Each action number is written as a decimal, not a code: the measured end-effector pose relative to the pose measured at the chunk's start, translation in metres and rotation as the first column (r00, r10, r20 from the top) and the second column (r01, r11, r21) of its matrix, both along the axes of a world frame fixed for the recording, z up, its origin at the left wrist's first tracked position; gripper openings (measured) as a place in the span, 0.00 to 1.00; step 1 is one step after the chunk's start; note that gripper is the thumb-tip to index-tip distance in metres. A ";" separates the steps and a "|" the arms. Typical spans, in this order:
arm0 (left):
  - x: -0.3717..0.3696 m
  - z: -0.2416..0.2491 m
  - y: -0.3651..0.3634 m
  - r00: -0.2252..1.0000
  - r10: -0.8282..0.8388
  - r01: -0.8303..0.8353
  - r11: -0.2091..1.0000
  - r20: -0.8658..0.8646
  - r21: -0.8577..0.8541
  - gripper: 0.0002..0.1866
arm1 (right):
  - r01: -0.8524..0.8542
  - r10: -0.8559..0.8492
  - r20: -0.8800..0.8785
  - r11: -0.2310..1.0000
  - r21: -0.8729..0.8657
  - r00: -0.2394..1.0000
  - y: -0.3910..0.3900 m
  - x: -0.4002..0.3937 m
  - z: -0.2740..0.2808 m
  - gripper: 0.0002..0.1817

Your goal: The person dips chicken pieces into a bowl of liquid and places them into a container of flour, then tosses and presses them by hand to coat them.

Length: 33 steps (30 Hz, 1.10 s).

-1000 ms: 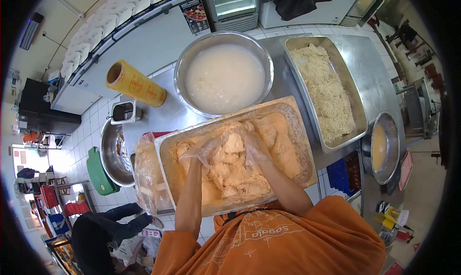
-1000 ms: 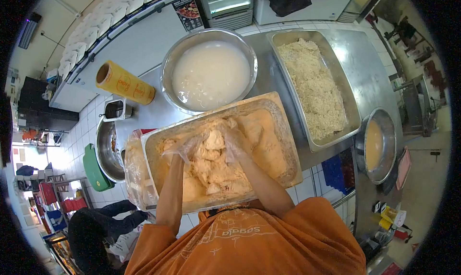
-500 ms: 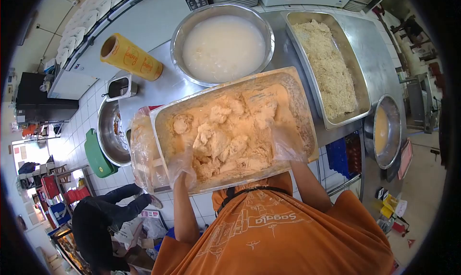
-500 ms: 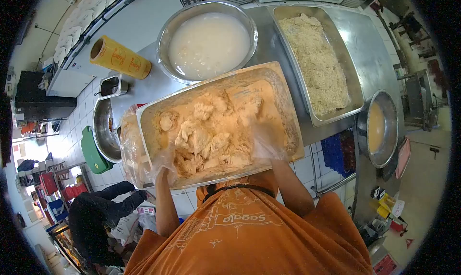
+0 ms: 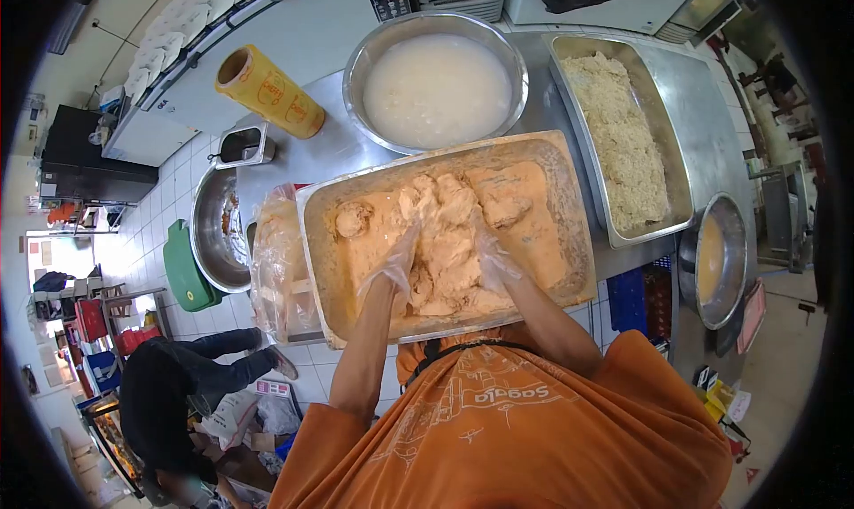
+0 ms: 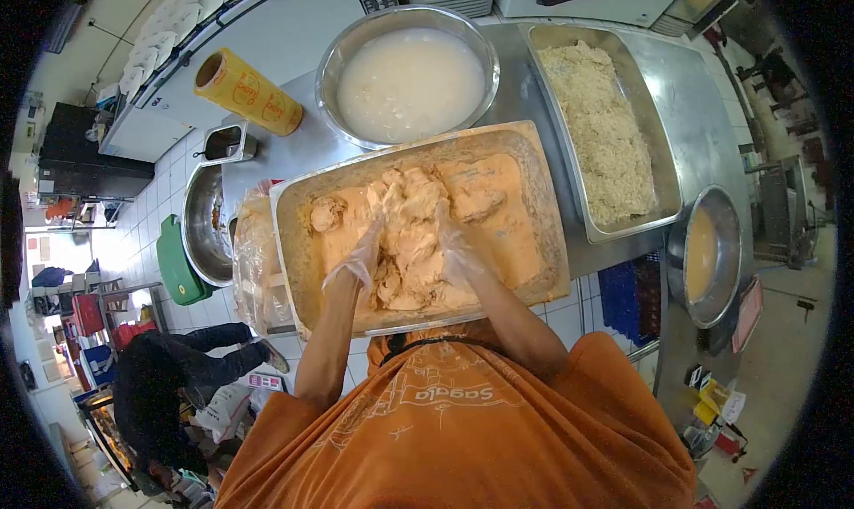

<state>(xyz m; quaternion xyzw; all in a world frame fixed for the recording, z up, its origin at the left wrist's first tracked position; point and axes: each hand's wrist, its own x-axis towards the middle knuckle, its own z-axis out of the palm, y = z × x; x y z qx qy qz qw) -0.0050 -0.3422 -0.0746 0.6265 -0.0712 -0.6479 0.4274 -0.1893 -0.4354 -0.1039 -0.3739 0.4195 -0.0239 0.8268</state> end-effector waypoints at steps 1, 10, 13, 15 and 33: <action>-0.004 0.008 -0.004 0.998 -0.067 0.066 0.994 -0.011 -0.084 0.48 | 0.013 -0.012 0.052 1.000 -0.022 0.999 -0.001 -0.004 0.000 0.43; 0.010 0.056 0.006 0.721 -0.329 0.275 0.944 0.610 0.183 0.48 | 0.206 -0.114 0.206 0.837 -0.508 0.972 -0.003 -0.019 -0.039 0.38; 0.045 0.050 0.034 0.730 -0.463 0.151 0.827 0.503 0.542 0.43 | 0.030 -0.026 0.018 0.645 -0.764 1.000 -0.003 -0.045 -0.078 0.36; 0.034 0.111 0.028 0.595 -0.674 0.120 0.613 0.438 0.781 0.41 | -0.455 0.096 -0.456 0.387 -0.802 0.885 -0.014 -0.060 -0.075 0.35; -0.025 0.002 0.005 0.995 -0.096 0.095 0.988 -0.004 -0.121 0.39 | 0.062 -0.017 0.256 0.984 -0.169 0.966 -0.004 -0.032 -0.003 0.52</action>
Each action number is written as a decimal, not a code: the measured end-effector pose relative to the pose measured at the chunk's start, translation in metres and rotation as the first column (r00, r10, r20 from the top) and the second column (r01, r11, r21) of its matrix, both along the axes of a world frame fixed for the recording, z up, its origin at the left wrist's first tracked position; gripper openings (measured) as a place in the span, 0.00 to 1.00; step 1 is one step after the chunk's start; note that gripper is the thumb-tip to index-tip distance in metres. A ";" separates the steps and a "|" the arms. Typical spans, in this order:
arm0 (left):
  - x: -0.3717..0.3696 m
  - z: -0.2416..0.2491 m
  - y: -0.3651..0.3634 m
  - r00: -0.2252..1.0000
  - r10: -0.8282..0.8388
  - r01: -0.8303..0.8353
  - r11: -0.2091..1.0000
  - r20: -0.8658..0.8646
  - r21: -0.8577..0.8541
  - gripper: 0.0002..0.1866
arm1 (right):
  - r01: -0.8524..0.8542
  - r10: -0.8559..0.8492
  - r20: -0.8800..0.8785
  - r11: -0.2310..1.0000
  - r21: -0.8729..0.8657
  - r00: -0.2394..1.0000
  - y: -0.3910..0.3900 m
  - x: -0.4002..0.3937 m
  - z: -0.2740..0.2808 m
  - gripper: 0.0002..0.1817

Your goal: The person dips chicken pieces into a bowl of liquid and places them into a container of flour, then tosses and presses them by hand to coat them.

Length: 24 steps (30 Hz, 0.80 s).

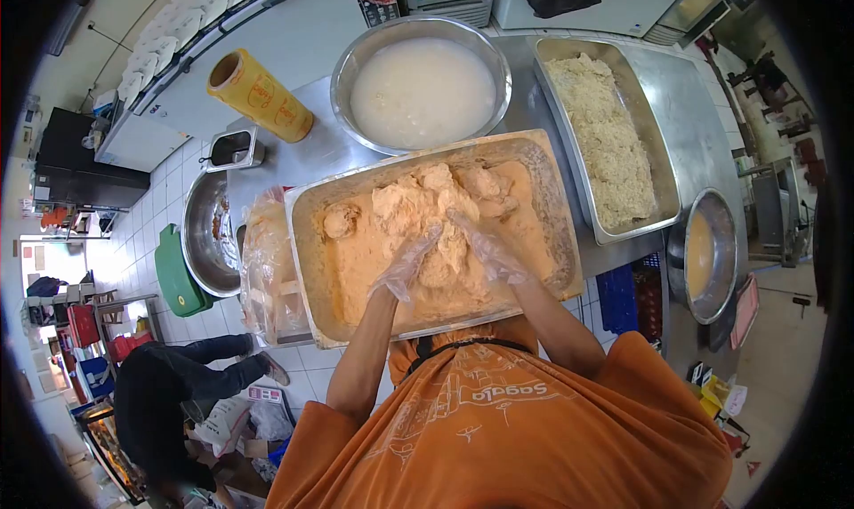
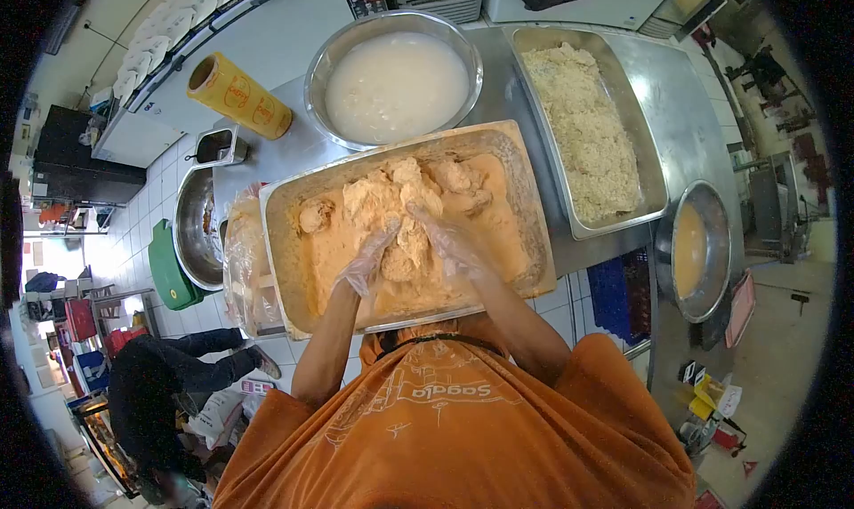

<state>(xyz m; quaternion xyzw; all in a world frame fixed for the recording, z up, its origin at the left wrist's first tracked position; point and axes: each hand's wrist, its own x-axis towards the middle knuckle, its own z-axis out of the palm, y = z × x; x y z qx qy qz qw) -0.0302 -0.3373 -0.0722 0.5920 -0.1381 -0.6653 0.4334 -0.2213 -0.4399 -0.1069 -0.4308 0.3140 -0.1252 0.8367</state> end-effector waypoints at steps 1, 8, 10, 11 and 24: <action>0.001 0.020 0.001 0.998 -0.017 0.017 1.000 0.060 0.005 0.38 | -0.033 0.034 -0.046 0.999 0.029 0.998 -0.010 0.005 0.044 0.49; 0.054 0.086 0.039 0.782 -0.089 0.067 0.996 0.617 0.059 0.33 | -0.474 0.170 -0.521 0.701 -0.533 0.836 -0.049 -0.008 0.146 0.41; 0.067 0.083 0.038 0.726 -0.028 -0.108 0.982 0.687 0.154 0.37 | -0.574 0.037 -0.687 0.584 -0.574 0.725 -0.062 -0.018 0.122 0.41; 0.074 0.069 0.032 0.627 -0.063 -0.201 0.950 0.776 0.240 0.39 | -0.583 -0.086 -0.733 0.547 -0.601 0.675 -0.065 -0.021 0.101 0.41; 0.094 0.011 -0.016 0.124 -0.293 -0.169 0.935 0.948 0.311 0.44 | -0.345 -0.187 -0.673 0.743 -0.574 0.716 -0.090 0.043 -0.030 0.43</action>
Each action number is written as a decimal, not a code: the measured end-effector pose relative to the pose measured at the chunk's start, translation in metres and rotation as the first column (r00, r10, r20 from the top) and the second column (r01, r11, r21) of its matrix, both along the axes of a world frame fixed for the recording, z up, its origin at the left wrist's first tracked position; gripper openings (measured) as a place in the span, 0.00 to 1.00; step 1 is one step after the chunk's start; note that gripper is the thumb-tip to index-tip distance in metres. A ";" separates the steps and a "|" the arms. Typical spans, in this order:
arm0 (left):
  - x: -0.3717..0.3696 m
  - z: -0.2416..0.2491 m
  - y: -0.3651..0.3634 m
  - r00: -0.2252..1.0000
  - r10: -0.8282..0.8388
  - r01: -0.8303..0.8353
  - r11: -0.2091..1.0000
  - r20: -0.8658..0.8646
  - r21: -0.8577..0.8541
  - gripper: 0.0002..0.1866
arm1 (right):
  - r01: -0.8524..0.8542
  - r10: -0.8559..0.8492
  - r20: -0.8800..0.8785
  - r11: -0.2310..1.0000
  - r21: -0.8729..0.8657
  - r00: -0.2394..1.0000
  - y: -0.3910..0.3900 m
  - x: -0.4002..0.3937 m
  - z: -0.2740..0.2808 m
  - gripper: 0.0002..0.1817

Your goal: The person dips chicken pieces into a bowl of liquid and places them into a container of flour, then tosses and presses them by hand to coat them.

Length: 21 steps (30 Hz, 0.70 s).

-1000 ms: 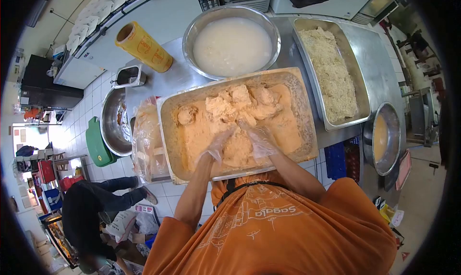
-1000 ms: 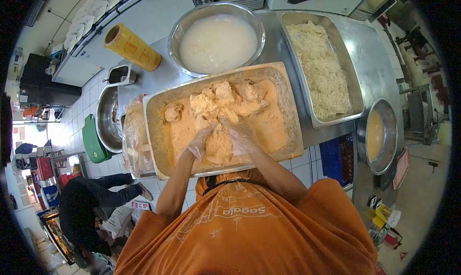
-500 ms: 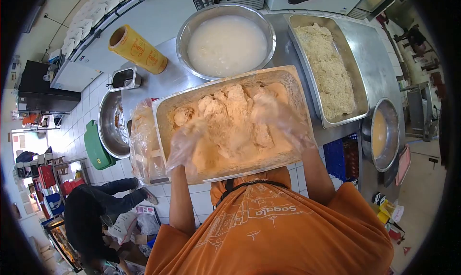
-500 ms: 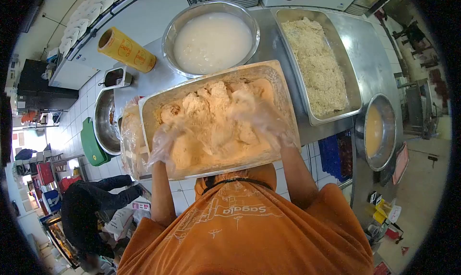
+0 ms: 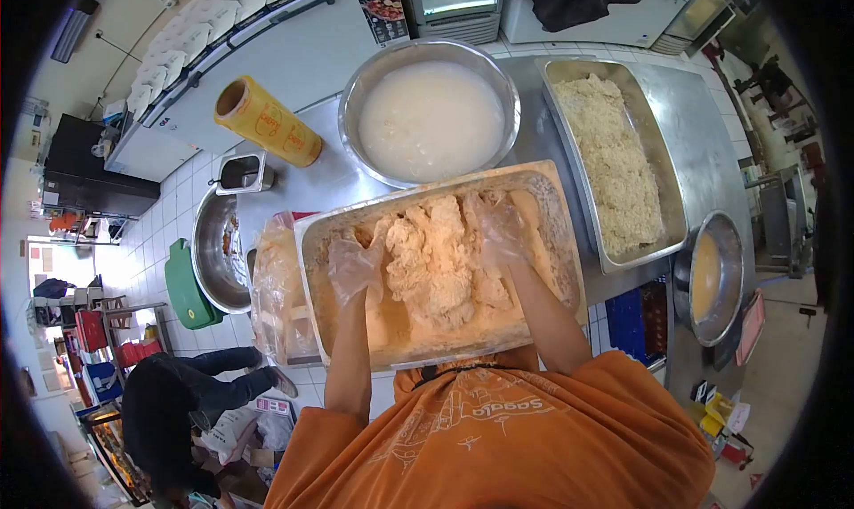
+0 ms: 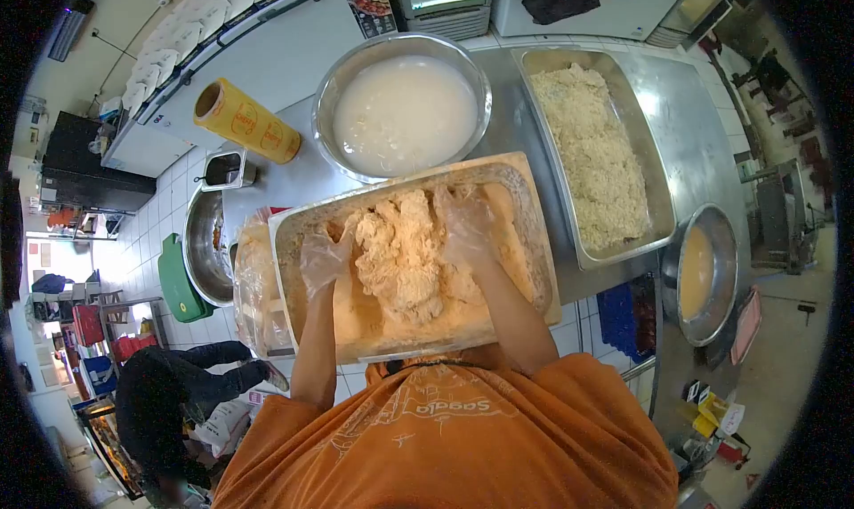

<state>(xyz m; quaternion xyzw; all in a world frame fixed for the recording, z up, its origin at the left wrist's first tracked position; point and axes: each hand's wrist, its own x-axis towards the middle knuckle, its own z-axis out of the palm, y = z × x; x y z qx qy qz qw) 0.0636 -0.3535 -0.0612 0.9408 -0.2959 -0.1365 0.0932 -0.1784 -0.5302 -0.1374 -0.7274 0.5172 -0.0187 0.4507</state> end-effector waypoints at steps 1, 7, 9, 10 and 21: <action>0.005 -0.018 -0.004 0.997 -0.034 0.036 0.999 0.064 -0.031 0.44 | -0.252 0.213 -0.203 0.948 -0.193 0.956 -0.002 0.005 -0.018 0.42; 0.054 -0.052 -0.026 0.776 -0.471 0.584 0.788 -0.420 0.195 0.45 | -0.126 -0.309 0.753 0.880 0.458 0.581 0.005 0.005 0.017 0.36; 0.072 -0.115 -0.012 0.626 -0.622 0.745 0.656 -0.471 0.123 0.55 | -0.335 -0.198 0.797 0.830 0.446 0.571 -0.003 0.006 -0.014 0.36; 0.072 -0.142 0.000 0.623 -0.590 0.687 0.727 -0.513 -0.001 0.62 | -0.369 -0.184 0.771 0.795 0.481 0.610 -0.004 0.010 -0.017 0.36; -0.033 0.000 -0.030 0.180 -0.061 -0.227 0.969 -0.982 -0.102 0.46 | -0.111 -0.011 0.320 0.925 0.362 0.947 0.022 -0.010 0.121 0.38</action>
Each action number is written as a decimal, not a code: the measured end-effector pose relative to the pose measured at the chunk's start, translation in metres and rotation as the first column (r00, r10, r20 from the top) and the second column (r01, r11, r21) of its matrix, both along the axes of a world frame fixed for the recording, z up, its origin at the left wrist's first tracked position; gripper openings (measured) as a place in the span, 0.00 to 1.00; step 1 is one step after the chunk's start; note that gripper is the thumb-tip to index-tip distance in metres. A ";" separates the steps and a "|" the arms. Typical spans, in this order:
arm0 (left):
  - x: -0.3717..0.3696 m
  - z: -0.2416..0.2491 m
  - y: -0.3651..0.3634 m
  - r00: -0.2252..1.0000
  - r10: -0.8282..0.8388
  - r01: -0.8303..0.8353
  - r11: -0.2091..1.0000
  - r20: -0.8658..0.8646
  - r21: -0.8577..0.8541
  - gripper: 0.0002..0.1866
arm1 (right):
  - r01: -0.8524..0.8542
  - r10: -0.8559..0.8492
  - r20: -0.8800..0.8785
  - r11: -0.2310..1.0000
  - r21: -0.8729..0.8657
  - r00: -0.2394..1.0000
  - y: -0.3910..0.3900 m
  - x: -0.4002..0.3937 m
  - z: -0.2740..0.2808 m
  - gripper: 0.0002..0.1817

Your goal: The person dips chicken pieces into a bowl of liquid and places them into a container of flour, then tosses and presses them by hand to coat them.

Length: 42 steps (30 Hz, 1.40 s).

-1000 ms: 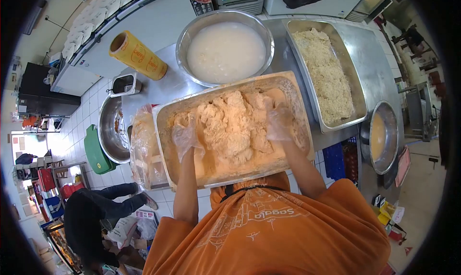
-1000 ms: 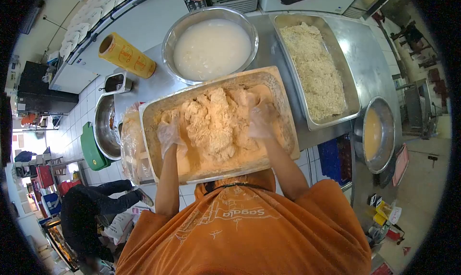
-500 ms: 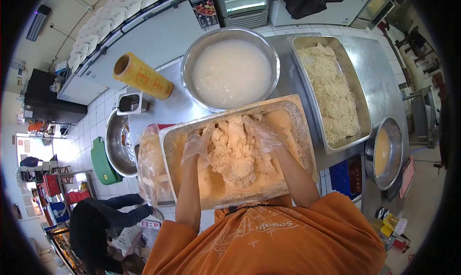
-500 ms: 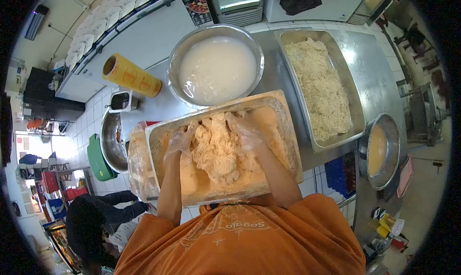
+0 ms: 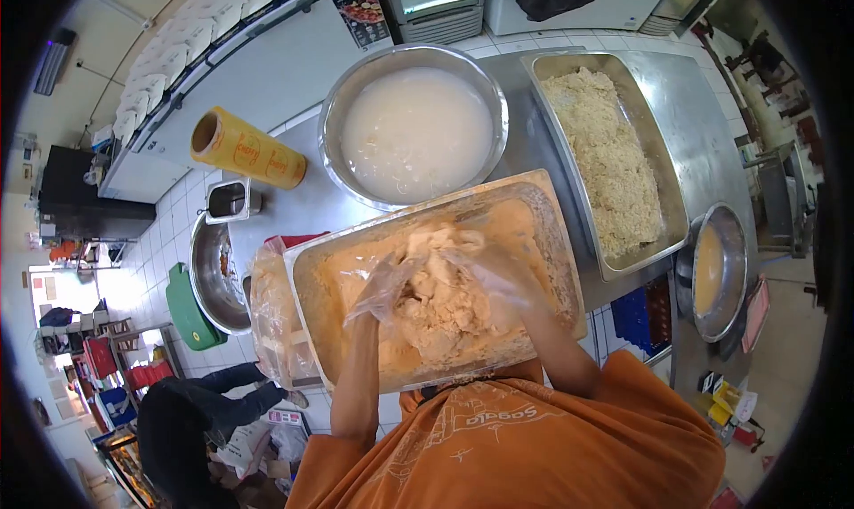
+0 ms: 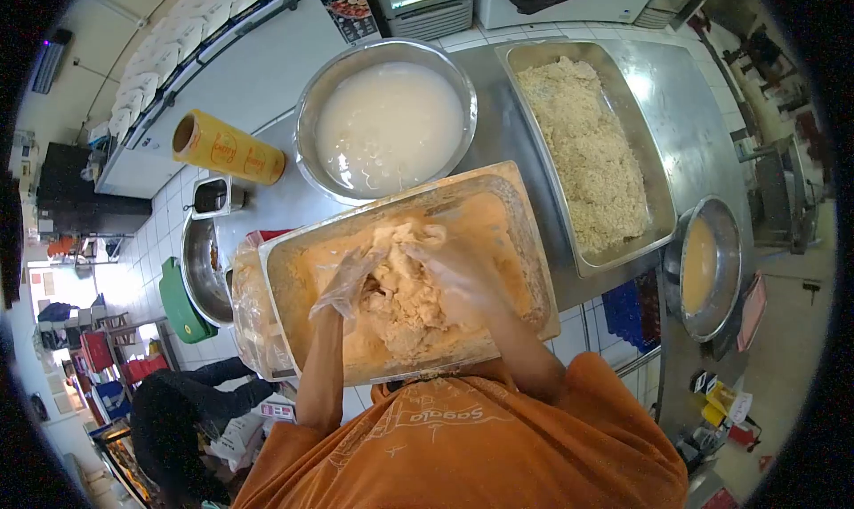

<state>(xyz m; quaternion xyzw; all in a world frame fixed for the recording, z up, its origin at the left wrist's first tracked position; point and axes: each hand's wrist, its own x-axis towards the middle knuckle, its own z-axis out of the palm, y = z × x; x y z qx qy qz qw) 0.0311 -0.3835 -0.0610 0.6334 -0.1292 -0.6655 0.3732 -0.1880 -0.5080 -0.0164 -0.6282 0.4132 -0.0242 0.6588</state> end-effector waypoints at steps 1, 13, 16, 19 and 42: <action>0.004 -0.028 0.008 0.932 -0.198 0.270 0.938 0.304 -0.217 0.41 | 0.032 -0.026 0.093 0.997 -0.069 0.995 0.014 -0.012 -0.001 0.38; 0.017 0.000 0.080 0.605 -0.150 -0.246 0.899 0.782 0.363 0.27 | -0.125 -0.088 -0.389 0.863 -0.490 0.917 0.045 -0.091 -0.070 0.35; 0.008 -0.028 0.084 0.784 -0.044 -0.185 0.935 0.619 0.301 0.32 | -0.150 -0.096 -0.548 0.910 -0.387 0.831 0.042 -0.098 -0.093 0.34; -0.016 -0.034 0.066 0.946 0.194 -0.246 0.952 0.261 0.184 0.37 | -0.038 -0.163 -0.491 0.927 -0.372 0.856 0.060 -0.065 -0.091 0.33; -0.032 -0.012 0.118 0.781 -0.272 -0.036 0.879 0.562 0.475 0.43 | 0.536 -0.452 -0.306 0.787 0.306 0.838 0.081 -0.104 -0.097 0.29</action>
